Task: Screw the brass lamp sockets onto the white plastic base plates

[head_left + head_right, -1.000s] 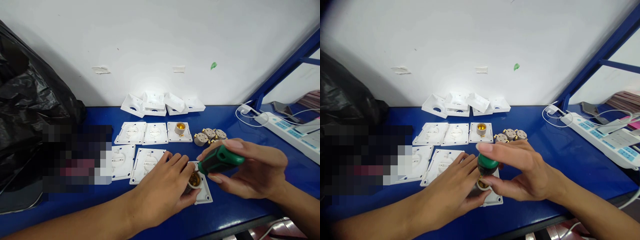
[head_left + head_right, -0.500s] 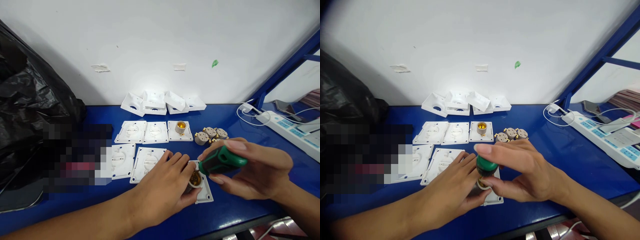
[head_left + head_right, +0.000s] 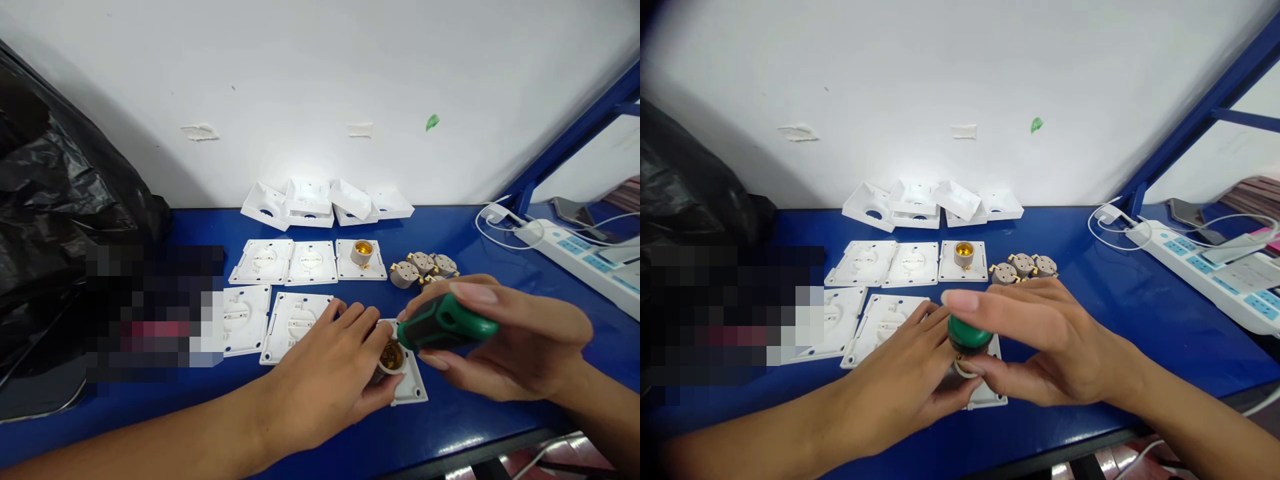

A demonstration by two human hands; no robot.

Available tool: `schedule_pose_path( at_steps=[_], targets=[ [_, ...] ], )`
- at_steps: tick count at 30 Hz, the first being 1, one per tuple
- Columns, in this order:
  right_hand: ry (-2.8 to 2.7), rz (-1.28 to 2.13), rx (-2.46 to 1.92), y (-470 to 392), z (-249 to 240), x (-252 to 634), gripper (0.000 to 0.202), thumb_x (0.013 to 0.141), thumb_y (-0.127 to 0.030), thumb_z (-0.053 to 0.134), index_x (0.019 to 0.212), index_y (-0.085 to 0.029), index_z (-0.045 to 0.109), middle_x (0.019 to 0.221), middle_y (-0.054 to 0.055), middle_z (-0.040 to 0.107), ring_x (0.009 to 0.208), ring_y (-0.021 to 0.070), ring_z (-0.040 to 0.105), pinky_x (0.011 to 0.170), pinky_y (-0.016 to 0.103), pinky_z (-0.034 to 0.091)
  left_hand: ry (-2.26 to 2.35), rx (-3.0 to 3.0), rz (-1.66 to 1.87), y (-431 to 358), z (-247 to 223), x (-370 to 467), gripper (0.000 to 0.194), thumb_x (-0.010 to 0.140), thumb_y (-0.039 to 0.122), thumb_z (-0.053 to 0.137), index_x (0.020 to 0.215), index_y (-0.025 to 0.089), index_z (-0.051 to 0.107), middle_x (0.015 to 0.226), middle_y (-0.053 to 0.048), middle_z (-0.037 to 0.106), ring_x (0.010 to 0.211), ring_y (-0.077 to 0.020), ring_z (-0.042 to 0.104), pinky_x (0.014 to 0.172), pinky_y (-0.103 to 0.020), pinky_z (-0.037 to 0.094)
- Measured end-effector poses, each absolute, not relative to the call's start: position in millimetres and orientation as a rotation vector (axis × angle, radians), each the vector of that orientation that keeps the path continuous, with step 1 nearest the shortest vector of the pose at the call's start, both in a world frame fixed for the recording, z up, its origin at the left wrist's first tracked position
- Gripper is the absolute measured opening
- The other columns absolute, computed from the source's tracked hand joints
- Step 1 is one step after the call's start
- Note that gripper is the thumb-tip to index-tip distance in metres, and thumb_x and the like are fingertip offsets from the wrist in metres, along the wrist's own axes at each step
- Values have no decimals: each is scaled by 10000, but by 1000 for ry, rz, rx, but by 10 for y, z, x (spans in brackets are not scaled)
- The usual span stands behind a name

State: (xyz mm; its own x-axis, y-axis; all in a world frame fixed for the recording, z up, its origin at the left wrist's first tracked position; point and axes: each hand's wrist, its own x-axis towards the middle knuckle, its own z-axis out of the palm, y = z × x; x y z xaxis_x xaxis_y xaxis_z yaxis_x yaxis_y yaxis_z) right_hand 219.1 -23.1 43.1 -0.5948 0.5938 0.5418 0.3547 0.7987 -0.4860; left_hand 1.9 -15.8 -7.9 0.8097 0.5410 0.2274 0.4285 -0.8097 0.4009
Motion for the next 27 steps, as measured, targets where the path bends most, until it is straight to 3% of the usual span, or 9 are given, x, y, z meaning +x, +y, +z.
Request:
schedule_pose_path(
  at_steps=[3, 10, 21, 27],
  targets=[
    [-2200, 350, -722, -256, 421, 2175, 745, 921, -257, 729, 1560, -403, 375, 810, -46, 687, 607, 193, 635, 544, 324, 525, 731, 2660, 471, -156, -79, 18, 239, 1056, 412, 528, 1200, 229, 579, 1166, -96, 688, 1124, -317, 637, 996, -495, 458],
    [-2296, 316, -727, -267, 462, 2186, 721, 958, -250, 666, 1580, -390, 328, 734, -51, 643, 565, 215, 609, 506, 347, 515, 724, 2633, 476, -152, -80, 20, 213, 1048, 387, 531, 1173, 224, 585, 1161, -94, 685, 1111, -314, 639, 988, -492, 463],
    [-2361, 440, -675, -194, 518, 2182, 424, 929, -231, 676, 1328, -324, 568, 734, -47, 655, 539, 169, 605, 504, 318, 479, 725, 2621, 449, -156, -26, 26, 207, 1026, 357, 581, 1181, 220, 590, 1137, -86, 680, 1090, -307, 640, 978, -470, 467],
    [-2348, 487, -678, -205, 500, 2180, 385, 947, -249, 669, 1316, -306, 578, 719, -45, 612, 529, 160, 568, 466, 318, 439, 732, 2611, 414, -144, -20, 36, 194, 1019, 344, 585, 1153, 204, 594, 1122, -90, 675, 1069, -304, 634, 959, -463, 473]
  ],
)
